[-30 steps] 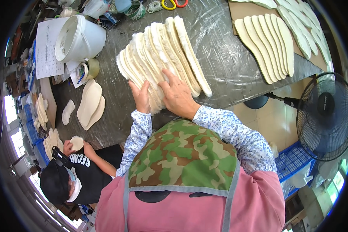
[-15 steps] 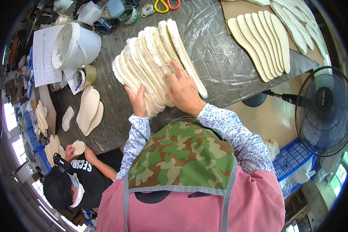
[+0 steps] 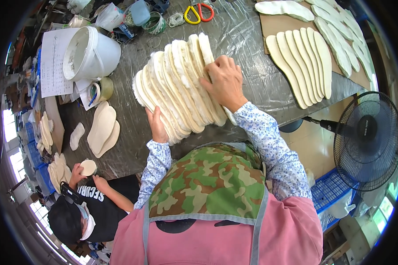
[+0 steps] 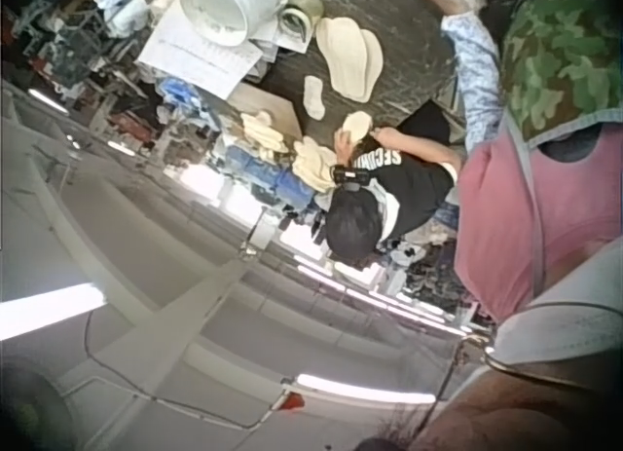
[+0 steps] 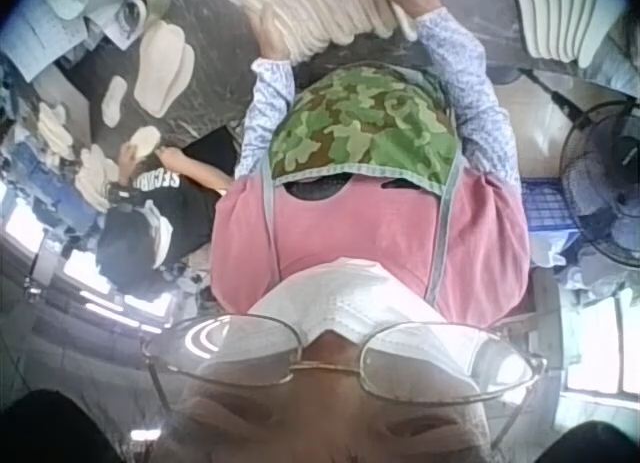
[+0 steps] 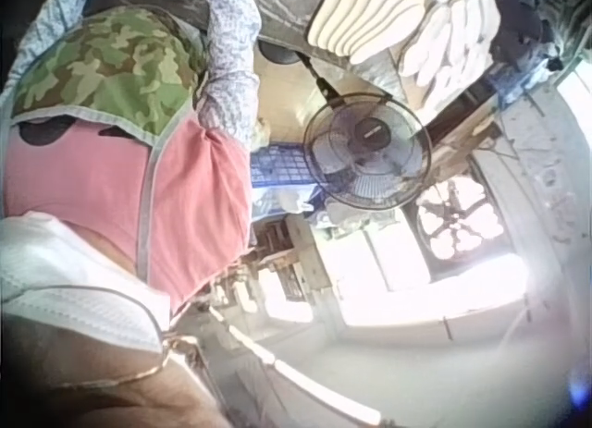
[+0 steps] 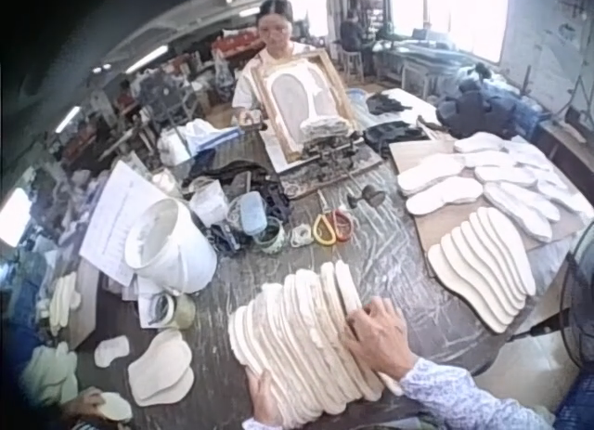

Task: Sorting and bundling foam shoe insoles at a manufacturing station.

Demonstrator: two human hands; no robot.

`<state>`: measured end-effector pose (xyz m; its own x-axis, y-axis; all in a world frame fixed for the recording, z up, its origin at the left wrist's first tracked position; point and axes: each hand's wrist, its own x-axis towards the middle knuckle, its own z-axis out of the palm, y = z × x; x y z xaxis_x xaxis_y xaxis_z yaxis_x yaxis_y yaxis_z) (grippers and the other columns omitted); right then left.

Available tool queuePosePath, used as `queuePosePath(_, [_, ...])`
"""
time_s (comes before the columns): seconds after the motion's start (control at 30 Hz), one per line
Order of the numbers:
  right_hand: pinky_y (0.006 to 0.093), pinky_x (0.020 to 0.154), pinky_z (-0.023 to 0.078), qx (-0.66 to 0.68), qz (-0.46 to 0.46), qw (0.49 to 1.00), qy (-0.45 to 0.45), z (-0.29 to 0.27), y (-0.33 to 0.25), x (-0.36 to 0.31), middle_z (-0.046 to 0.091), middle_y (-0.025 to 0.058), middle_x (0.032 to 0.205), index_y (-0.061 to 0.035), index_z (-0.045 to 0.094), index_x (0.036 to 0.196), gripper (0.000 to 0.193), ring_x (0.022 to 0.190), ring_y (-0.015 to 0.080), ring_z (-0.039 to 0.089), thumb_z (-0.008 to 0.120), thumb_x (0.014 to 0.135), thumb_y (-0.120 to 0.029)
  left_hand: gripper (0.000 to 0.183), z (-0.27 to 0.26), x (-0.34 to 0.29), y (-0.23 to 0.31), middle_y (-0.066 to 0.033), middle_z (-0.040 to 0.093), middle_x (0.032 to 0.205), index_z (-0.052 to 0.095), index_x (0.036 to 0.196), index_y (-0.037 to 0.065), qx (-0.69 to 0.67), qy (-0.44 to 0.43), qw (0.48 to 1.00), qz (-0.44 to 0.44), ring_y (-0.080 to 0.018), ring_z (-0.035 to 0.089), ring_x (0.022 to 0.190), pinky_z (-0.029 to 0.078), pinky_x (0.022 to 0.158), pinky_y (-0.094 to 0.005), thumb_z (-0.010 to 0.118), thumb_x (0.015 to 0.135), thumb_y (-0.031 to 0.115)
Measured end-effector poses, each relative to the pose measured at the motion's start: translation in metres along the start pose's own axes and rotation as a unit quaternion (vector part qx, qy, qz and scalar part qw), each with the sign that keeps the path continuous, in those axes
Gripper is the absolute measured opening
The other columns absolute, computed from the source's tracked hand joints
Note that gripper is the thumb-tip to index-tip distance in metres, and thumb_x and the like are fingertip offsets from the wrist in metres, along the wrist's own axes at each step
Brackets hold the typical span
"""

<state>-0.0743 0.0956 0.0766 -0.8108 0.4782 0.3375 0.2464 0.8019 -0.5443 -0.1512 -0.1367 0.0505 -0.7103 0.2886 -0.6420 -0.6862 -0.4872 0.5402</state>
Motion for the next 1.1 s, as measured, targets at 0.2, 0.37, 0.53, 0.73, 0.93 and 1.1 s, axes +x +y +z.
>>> queuePosePath(0.2, [0.0383, 0.070, 0.037, -0.061, -0.083, 0.995, -0.019, 0.019, 0.006, 0.021, 0.048, 0.0049, 0.080, -0.0098, 0.057, 0.066, 0.014, 0.082, 0.0233, 0.050, 0.069, 0.068, -0.016, 0.055, -0.014, 0.005, -0.010, -0.0157, 0.040, 0.143, 0.020, 0.148, -0.001, 0.257, -0.043, 0.951, 0.164, -0.0242, 0.046, 0.126, 0.037, 0.106, -0.0361, 0.043, 0.100, 0.015])
queuePosePath(0.37, [0.0378, 0.068, 0.035, -0.031, -0.100, 0.994, -0.011, 0.024, 0.004, 0.019, 0.045, 0.0057, 0.076, -0.0093, 0.054, 0.064, 0.014, 0.077, 0.0241, 0.048, 0.067, 0.069, -0.012, 0.054, -0.002, -0.006, -0.001, -0.0148, 0.038, 0.145, 0.021, 0.148, -0.001, 0.250, -0.046, 0.955, 0.151, -0.0237, 0.041, 0.130, 0.032, 0.108, -0.0356, 0.040, 0.101, 0.015])
queuePosePath(0.53, [0.0363, 0.068, 0.036, -0.044, -0.082, 0.992, -0.089, 0.001, -0.005, 0.026, 0.054, 0.0024, 0.069, -0.0092, 0.068, 0.084, 0.023, 0.070, 0.0196, 0.054, 0.072, 0.079, -0.031, 0.053, -0.017, -0.009, 0.009, -0.0148, 0.033, 0.149, 0.019, 0.149, 0.000, 0.261, -0.042, 0.947, 0.185, -0.0235, 0.036, 0.134, 0.027, 0.111, -0.0351, 0.037, 0.102, 0.017])
queuePosePath(0.73, [0.0325, 0.058, 0.046, 0.067, -0.063, 0.993, -0.080, 0.004, 0.002, 0.118, 0.059, 0.0059, 0.071, -0.0073, 0.065, 0.091, 0.010, 0.061, 0.0195, 0.058, 0.065, 0.085, -0.016, 0.059, -0.070, -0.005, 0.018, -0.0177, 0.028, 0.152, 0.018, 0.150, -0.002, 0.392, 0.021, 0.900, 0.189, -0.0250, 0.036, 0.135, 0.028, 0.111, -0.0364, 0.044, 0.100, 0.015])
queuePosePath(0.93, [0.0413, 0.069, 0.050, 0.063, -0.121, 0.976, -0.170, 0.093, 0.040, 0.221, 0.067, 0.0098, 0.087, -0.0084, 0.069, 0.086, 0.011, 0.080, 0.0296, 0.065, 0.061, 0.080, -0.012, 0.059, -0.063, -0.017, 0.033, -0.0208, 0.034, 0.142, 0.027, 0.148, 0.001, 0.580, 0.128, 0.770, 0.233, -0.0330, 0.042, 0.125, 0.035, 0.105, -0.0425, 0.048, 0.094, 0.010])
queuePosePath(1.1, [0.0422, 0.071, 0.053, -0.003, -0.324, 0.897, -0.301, 0.159, -0.002, 0.224, 0.067, 0.0112, 0.086, -0.0085, 0.069, 0.079, 0.012, 0.081, 0.0307, 0.066, 0.062, 0.076, -0.017, 0.047, -0.014, -0.013, 0.069, -0.0188, 0.043, 0.137, 0.043, 0.139, 0.001, 0.611, 0.084, 0.720, 0.319, -0.0338, 0.039, 0.130, 0.031, 0.109, -0.0425, 0.047, 0.092, 0.007])
